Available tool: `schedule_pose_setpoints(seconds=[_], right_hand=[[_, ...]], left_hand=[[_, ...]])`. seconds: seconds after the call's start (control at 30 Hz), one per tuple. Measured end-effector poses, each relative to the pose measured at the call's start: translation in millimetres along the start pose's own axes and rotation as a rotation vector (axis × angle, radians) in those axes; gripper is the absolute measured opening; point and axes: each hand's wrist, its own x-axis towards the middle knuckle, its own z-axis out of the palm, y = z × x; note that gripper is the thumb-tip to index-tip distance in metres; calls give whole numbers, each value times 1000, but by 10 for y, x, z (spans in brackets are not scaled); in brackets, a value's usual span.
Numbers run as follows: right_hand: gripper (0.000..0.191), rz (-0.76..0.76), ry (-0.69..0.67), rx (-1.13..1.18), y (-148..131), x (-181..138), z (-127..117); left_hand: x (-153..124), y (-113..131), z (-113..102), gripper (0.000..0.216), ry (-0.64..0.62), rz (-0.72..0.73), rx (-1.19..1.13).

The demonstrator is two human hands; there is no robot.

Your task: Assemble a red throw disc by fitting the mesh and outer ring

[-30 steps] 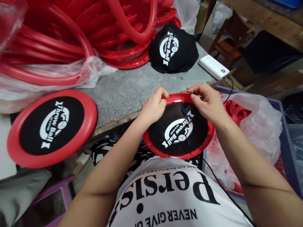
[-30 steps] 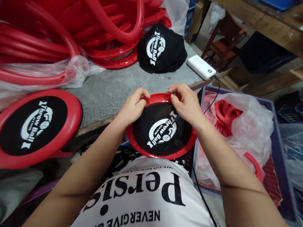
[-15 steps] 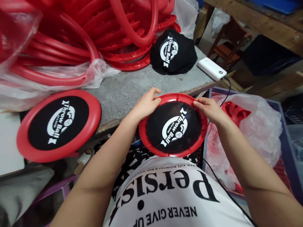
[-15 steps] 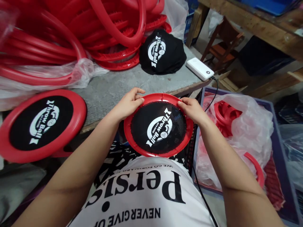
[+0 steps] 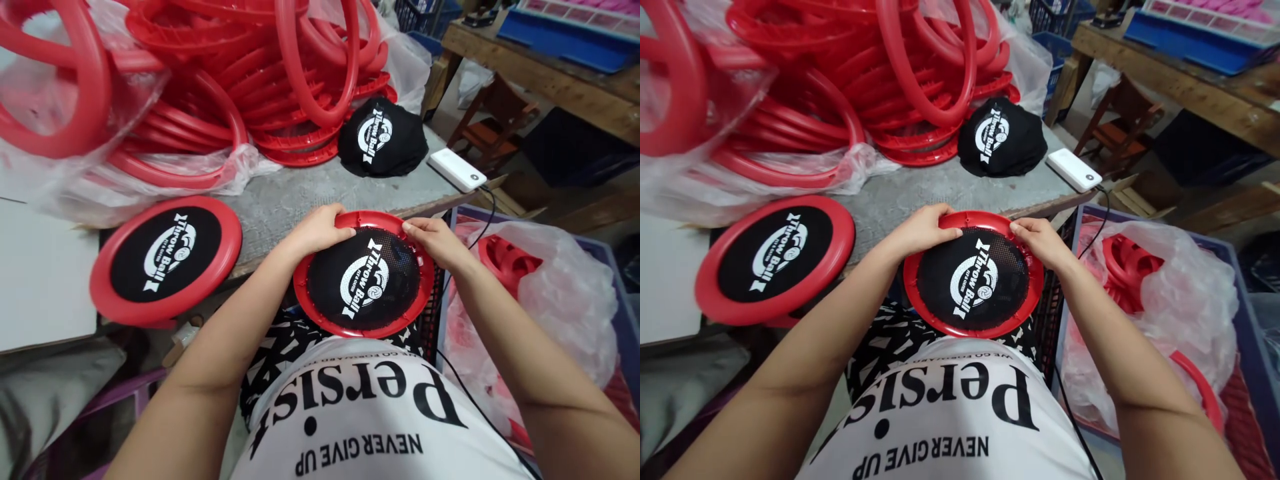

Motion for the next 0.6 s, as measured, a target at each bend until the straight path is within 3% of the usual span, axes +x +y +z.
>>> schedule_pose_setpoints(seconds=[0.23, 0.43, 0.6], right_hand=[[42, -120, 20, -176, -184, 48, 111], [26, -82, 44, -384, -442, 124, 232], [17, -75, 52, -522, -500, 168, 325]], left_hand=[[-75, -4, 17, 26, -8, 39, -12], [-77, 34, 25, 18, -21, 36, -99], [-52, -12, 54, 16, -24, -15, -183]])
